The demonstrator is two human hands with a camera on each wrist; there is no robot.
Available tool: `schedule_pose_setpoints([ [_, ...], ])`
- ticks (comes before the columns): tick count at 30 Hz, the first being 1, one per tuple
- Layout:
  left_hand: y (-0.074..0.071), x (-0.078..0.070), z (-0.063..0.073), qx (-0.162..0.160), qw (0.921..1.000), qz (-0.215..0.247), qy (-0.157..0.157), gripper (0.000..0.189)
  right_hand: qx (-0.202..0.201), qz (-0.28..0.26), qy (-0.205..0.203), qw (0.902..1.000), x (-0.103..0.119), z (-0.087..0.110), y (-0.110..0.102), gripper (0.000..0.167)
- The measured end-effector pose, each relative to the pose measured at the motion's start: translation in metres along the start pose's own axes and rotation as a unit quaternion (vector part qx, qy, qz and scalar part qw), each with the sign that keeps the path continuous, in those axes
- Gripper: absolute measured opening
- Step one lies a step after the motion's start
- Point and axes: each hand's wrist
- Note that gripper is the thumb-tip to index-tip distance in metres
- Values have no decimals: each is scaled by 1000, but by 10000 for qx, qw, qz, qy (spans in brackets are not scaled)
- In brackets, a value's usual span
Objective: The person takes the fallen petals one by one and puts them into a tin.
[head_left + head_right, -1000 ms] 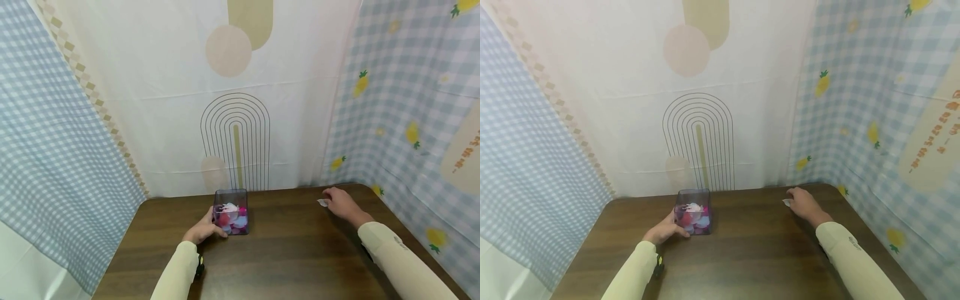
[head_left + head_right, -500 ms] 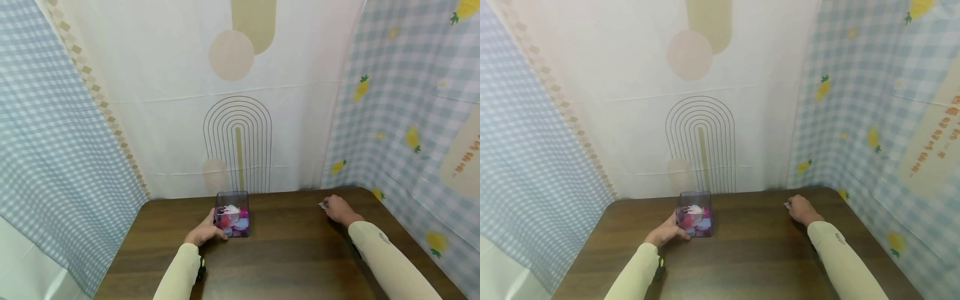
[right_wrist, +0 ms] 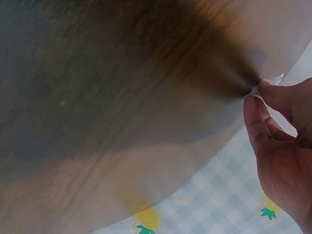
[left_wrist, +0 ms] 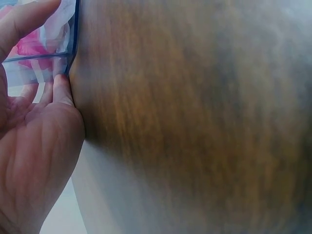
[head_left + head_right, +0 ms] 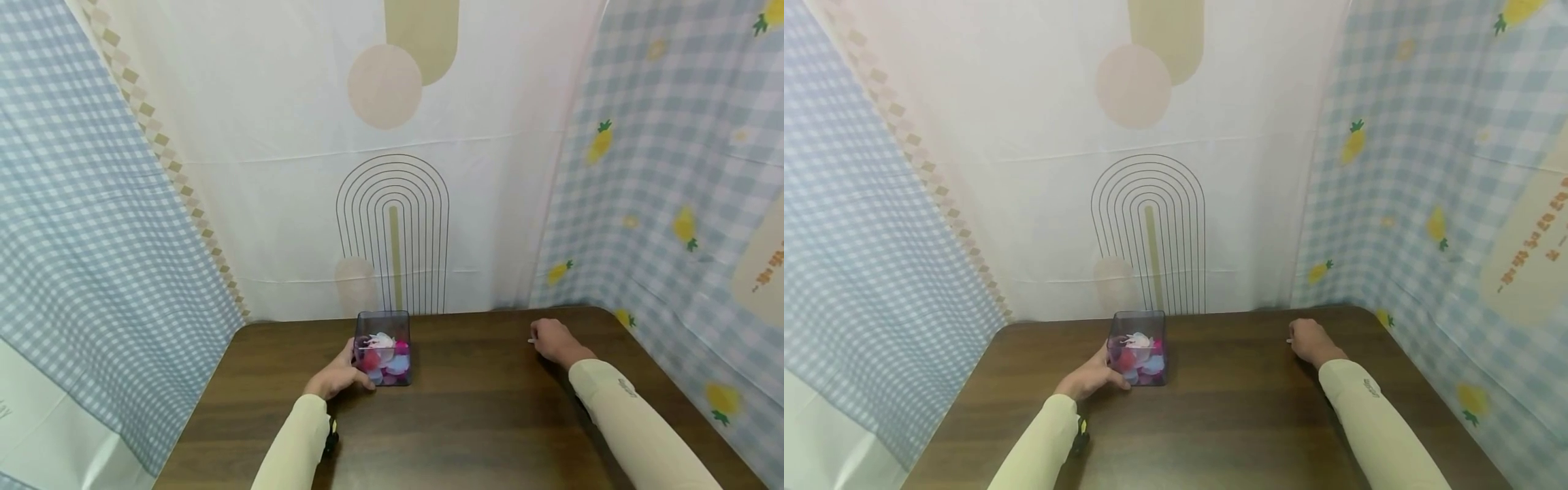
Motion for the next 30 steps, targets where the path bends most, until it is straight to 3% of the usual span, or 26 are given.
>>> schedule_pose_setpoints([
  [9, 1, -1, 2, -88, 9999, 83, 4, 108, -19, 15, 83, 10000, -3, -3, 2, 22],
  [17, 1, -3, 1, -114, 9999, 69, -14, 108, -221, 72, 166, 9996, 1, -4, 4, 9],
  [23, 1, -5, -3, -63, 10000, 63, -9, 109, -782, -289, -300, 9961, 33, 2, 8, 9],
  [30, 1, -3, 1, -92, 9999, 59, -51, 109, -1237, -633, -1181, 9832, 96, -1, 18, 10],
])
Point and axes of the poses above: each hand's wrist, its own z-axis away from the middle knuckle, its own y-axis out of the palm, x = y × z, and after that the axes turned 15 degrees about -z, right-handed
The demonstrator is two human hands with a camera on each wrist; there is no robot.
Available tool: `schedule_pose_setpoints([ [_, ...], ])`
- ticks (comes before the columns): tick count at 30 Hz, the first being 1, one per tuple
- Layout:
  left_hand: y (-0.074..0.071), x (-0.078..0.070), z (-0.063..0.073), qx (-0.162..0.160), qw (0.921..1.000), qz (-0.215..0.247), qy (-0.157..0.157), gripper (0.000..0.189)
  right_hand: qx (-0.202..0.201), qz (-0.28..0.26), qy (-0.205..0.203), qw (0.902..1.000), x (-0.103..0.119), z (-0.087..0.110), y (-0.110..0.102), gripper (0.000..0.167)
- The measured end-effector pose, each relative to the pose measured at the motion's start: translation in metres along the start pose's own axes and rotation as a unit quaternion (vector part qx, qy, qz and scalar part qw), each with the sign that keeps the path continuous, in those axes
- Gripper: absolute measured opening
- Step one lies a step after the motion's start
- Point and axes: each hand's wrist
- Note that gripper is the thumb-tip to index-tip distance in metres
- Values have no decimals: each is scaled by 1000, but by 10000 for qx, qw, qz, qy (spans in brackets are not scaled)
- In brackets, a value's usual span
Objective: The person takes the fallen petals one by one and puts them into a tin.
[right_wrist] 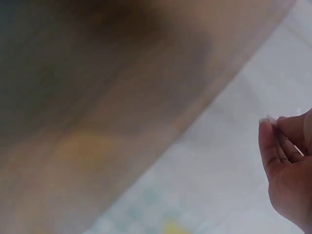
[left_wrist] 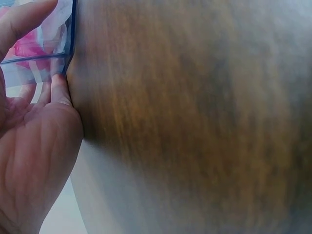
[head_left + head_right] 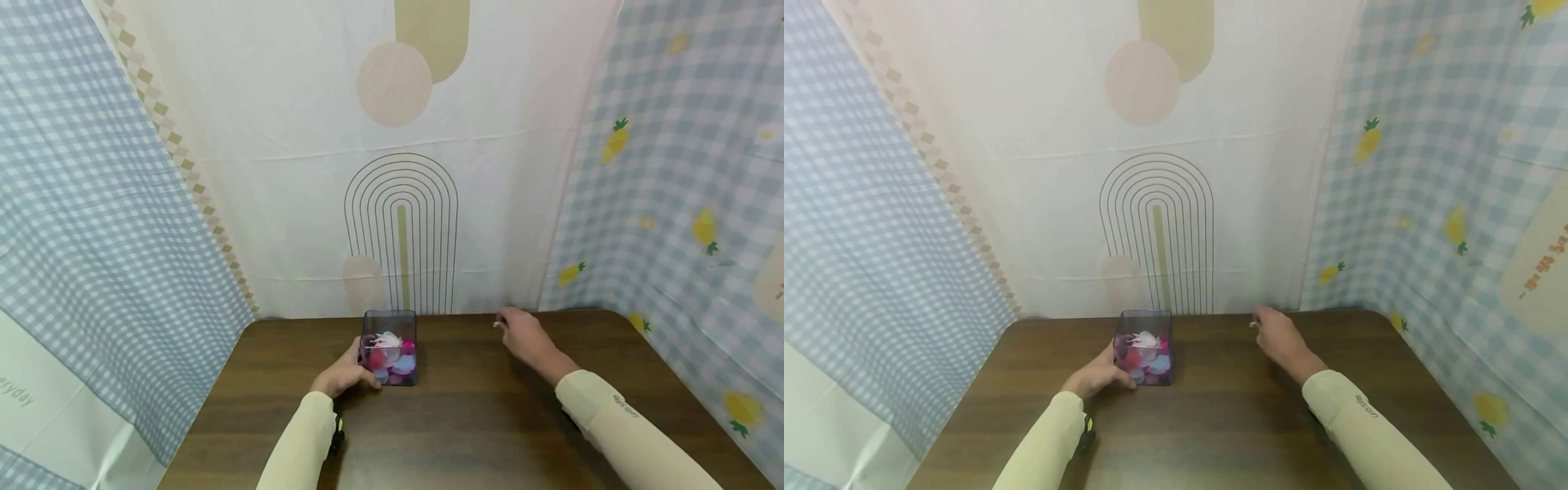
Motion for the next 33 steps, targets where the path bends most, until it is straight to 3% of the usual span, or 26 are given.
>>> schedule_pose_setpoints([
  [4, 2, 0, 2, -43, 10000, 20, 33, 109, -4, -336, -515, 9981, 39, -1, 10, 10],
  [10, 8, 2, 2, -9, 10000, 4, 76, 109, 85, -619, -894, 9940, 81, 2, 18, 8],
  [14, 9, 3, 0, 40, 10000, -17, 90, 110, 14, -636, -1167, 9911, 96, 2, 21, 9],
  [23, 3, 5, -2, 31, 10000, 6, 26, 110, -50, -849, -1342, 9873, 120, -4, 34, 7],
  [29, 1, 5, -1, -35, 10000, -29, 41, 110, 56, -863, -1452, 9856, 145, -20, 51, 9],
  [33, 1, 3, -1, 1, 9999, -49, 97, 109, 360, -636, -1528, 9856, 156, -35, 68, 11],
])
Point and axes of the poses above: each hand's wrist, its own z-axis away from the middle knuckle, its own y-axis out of the palm, x = y × z, and after that the axes turned 15 degrees about -z, right-handed
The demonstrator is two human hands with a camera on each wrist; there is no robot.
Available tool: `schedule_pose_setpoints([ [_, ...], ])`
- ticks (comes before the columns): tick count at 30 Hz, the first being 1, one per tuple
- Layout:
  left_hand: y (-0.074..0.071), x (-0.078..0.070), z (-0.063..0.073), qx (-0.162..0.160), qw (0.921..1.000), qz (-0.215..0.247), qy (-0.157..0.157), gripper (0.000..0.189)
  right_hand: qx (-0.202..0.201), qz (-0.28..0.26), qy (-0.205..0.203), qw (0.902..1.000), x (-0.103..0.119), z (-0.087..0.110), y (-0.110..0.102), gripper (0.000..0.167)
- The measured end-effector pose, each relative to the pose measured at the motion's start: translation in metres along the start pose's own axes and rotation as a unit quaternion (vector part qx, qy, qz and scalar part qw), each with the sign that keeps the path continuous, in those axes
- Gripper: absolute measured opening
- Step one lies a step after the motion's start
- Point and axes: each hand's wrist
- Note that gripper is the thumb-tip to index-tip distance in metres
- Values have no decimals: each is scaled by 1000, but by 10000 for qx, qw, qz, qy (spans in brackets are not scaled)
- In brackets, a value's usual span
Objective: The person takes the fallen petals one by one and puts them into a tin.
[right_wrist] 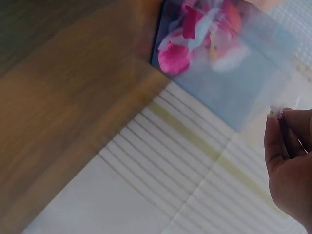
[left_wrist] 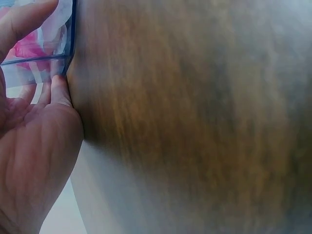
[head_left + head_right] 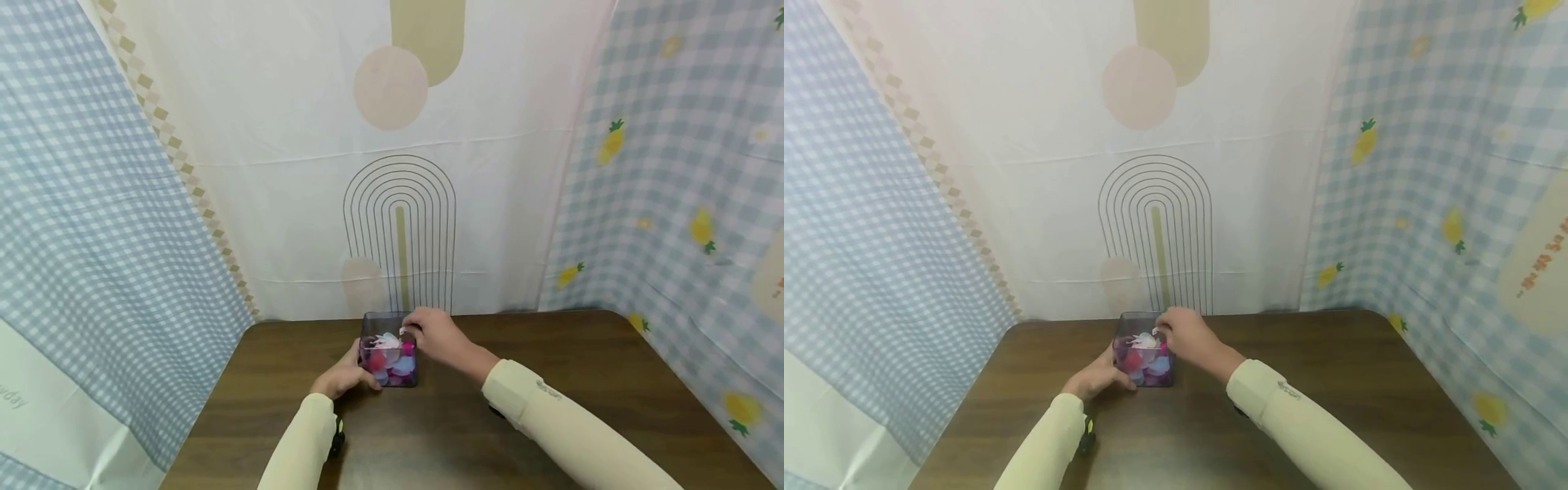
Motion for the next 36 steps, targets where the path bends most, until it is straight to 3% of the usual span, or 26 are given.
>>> schedule_pose_setpoints([
  [11, -3, 0, -2, 19, 9999, 156, -58, 109, 855, 104, 526, 9949, -7, -46, 27, 18],
  [25, -1, -2, -5, 90, 9998, 165, -9, 108, 1052, 232, 995, 9892, -7, -47, 34, 26],
  [36, -3, 0, -3, 117, 9996, 226, -83, 107, 1251, 81, 863, 9884, -9, -46, 35, 22],
])
Point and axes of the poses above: each hand's wrist, its own z-axis away from the middle knuckle, its own y-axis out of the palm, x = y × z, and after that the axes turned 15 degrees about -z, right-handed
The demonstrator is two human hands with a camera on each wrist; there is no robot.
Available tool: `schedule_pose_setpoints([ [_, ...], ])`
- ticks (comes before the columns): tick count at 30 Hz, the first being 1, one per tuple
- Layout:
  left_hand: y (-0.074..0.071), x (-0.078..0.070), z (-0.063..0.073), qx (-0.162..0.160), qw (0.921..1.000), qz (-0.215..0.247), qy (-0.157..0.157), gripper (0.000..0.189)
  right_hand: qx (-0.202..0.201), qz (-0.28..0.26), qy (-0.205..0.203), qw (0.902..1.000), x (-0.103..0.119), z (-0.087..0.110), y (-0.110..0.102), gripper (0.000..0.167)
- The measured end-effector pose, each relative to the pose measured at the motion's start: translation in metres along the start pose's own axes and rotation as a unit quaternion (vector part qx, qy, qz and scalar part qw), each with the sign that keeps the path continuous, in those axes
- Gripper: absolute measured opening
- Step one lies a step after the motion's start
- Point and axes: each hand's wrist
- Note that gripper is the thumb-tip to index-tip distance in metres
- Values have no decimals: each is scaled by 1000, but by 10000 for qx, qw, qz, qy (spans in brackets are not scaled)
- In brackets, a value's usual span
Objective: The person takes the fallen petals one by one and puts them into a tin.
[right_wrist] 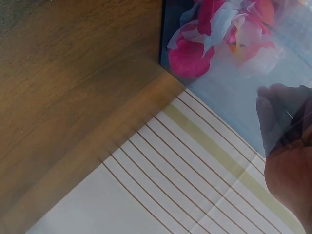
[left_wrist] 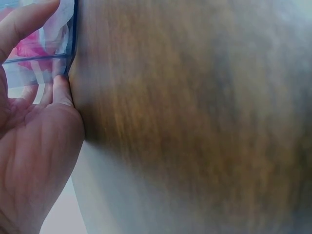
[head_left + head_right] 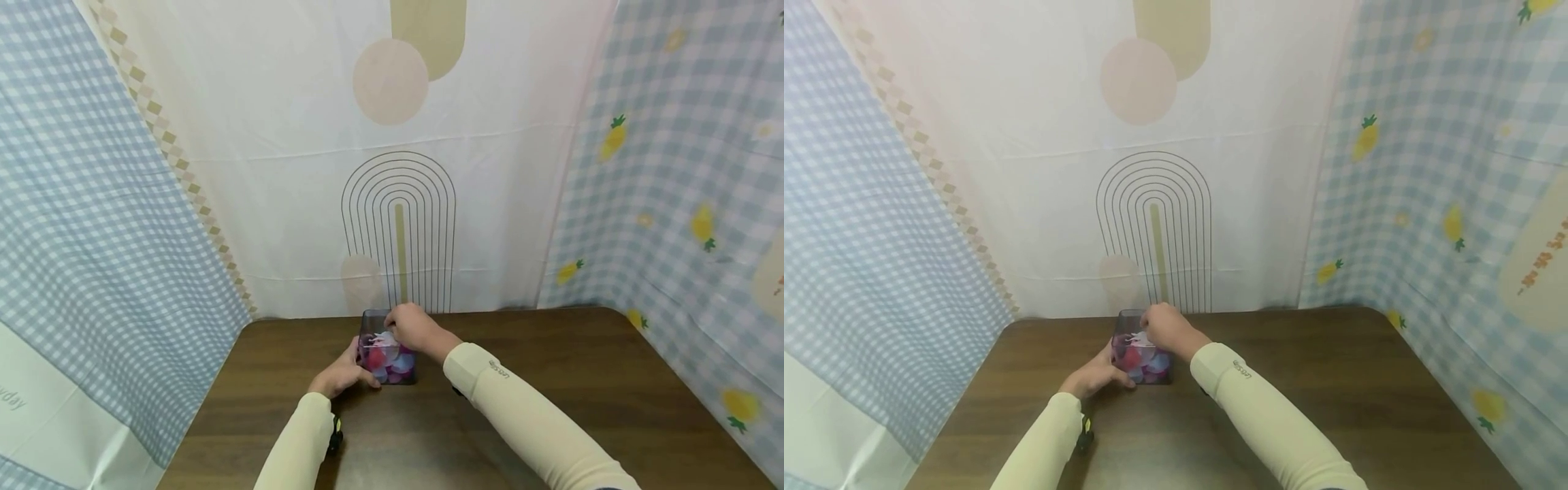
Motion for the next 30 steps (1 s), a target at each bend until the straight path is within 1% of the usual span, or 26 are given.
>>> schedule_pose_setpoints([
  [4, -1, 1, 0, -25, 10000, -9, -2, 107, -27, -80, -44, 10000, 0, 0, 1, 22],
  [10, -1, -1, 1, -12, 10000, -5, -12, 107, -107, -57, -110, 9999, 0, 1, 1, 25],
  [19, -1, 1, 3, -3, 10000, -39, -63, 106, -132, -24, 25, 9999, 3, 2, 3, 26],
  [21, 0, 0, 4, 28, 10000, -58, -58, 106, -171, -89, 94, 9998, 3, 3, 3, 25],
  [24, 0, 0, 3, 63, 9999, -80, -43, 106, -260, -336, 127, 9990, 3, 5, 0, 24],
  [26, 0, 0, 3, 28, 9999, -98, -31, 106, -349, -531, 47, 9980, 1, 7, -2, 23],
  [27, 0, 0, 2, 6, 9999, -98, -35, 106, -423, -589, -60, 9973, -1, 8, -4, 23],
  [30, 1, -1, 3, -68, 9999, -88, -65, 108, -761, -767, -345, 9936, -11, 17, -11, 25],
])
Point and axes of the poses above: each hand's wrist, its own z-axis away from the middle knuckle, its own y-axis out of the palm, x = y × z, and after that the axes turned 15 degrees about -z, right-handed
